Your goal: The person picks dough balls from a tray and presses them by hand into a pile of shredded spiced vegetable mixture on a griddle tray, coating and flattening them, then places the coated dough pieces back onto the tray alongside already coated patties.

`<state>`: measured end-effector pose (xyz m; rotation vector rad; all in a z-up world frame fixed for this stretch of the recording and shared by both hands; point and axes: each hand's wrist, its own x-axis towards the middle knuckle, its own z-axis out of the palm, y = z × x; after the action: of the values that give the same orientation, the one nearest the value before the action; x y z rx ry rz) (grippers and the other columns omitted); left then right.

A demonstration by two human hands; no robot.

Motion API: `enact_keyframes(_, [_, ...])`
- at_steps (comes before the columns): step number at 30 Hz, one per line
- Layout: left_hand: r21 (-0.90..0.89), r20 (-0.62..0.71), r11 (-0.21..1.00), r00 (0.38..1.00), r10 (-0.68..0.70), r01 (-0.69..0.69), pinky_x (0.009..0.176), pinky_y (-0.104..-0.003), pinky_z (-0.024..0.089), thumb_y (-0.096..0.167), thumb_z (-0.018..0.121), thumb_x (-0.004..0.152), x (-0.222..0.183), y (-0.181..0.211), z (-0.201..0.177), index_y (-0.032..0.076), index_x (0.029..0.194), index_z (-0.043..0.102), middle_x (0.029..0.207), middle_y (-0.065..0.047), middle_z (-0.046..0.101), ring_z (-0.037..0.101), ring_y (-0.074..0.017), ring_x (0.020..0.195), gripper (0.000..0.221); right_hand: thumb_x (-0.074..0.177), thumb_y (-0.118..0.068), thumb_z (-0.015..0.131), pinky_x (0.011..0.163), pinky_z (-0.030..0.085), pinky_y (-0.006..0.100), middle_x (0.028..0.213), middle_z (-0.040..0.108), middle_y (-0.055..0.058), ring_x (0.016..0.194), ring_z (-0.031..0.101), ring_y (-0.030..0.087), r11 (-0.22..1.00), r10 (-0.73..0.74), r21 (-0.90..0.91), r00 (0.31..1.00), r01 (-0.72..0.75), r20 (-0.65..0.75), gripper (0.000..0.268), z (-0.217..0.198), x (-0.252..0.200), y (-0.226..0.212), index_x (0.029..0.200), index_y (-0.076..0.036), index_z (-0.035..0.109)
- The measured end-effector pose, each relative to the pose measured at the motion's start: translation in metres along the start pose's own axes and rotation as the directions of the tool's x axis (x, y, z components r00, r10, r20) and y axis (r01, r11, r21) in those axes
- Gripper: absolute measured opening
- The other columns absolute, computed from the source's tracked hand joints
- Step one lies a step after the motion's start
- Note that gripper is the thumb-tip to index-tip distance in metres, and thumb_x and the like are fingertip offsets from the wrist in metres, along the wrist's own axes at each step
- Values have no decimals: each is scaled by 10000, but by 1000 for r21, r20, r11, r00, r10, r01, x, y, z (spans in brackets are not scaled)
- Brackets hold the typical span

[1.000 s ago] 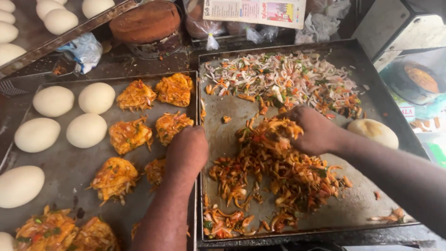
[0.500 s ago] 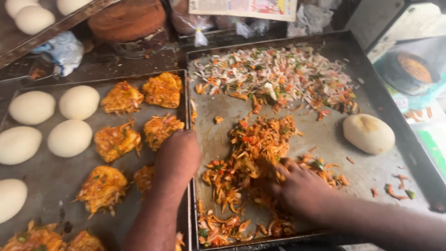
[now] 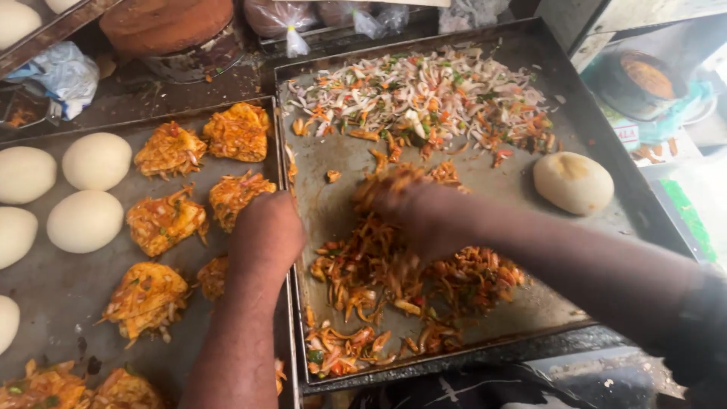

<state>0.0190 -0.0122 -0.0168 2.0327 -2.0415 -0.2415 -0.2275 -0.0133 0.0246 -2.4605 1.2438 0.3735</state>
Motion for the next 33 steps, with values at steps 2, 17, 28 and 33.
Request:
enact_keyframes(2, [9, -8, 1000, 1000, 2, -2, 844, -556, 545, 38, 594, 835, 0, 2, -1, 30, 930, 723, 995, -231, 705, 679, -448, 954, 160, 846, -359, 809, 961, 539, 500, 1566, 407, 178, 1235, 566, 371, 979, -30, -199, 996, 46, 82, 648, 18, 0, -11, 1414, -152, 576])
enact_keyframes(17, [25, 79, 992, 989, -126, 124, 883, -541, 549, 36, 637, 853, -2, 12, -13, 44, 1001, 718, 1085, -202, 699, 676, -421, 1037, 169, 955, -462, 727, 761, 619, 433, 859, 790, 189, 774, 767, 303, 856, 349, 466, 914, -222, -206, 404, -29, -27, 31, 1009, -64, 767])
enact_keyframes(28, [-22, 19, 995, 995, -96, 96, 889, -538, 551, 42, 608, 858, -2, 5, -5, 38, 969, 726, 1049, -226, 703, 680, -430, 1014, 161, 875, -438, 723, 840, 610, 431, 1286, 600, 286, 1036, 700, 369, 976, 118, -190, 991, -106, 55, 1005, 55, -77, 44, 1610, -10, 188])
enact_keyframes(33, [6, 75, 995, 992, -98, 98, 872, -534, 564, 21, 587, 874, -6, 14, -16, 27, 977, 719, 1049, -212, 711, 697, -409, 1001, 168, 847, -308, 697, 811, 601, 483, 1355, 586, 291, 1018, 698, 428, 995, 92, -8, 971, -96, -219, 718, 74, -60, 40, 1483, -89, 445])
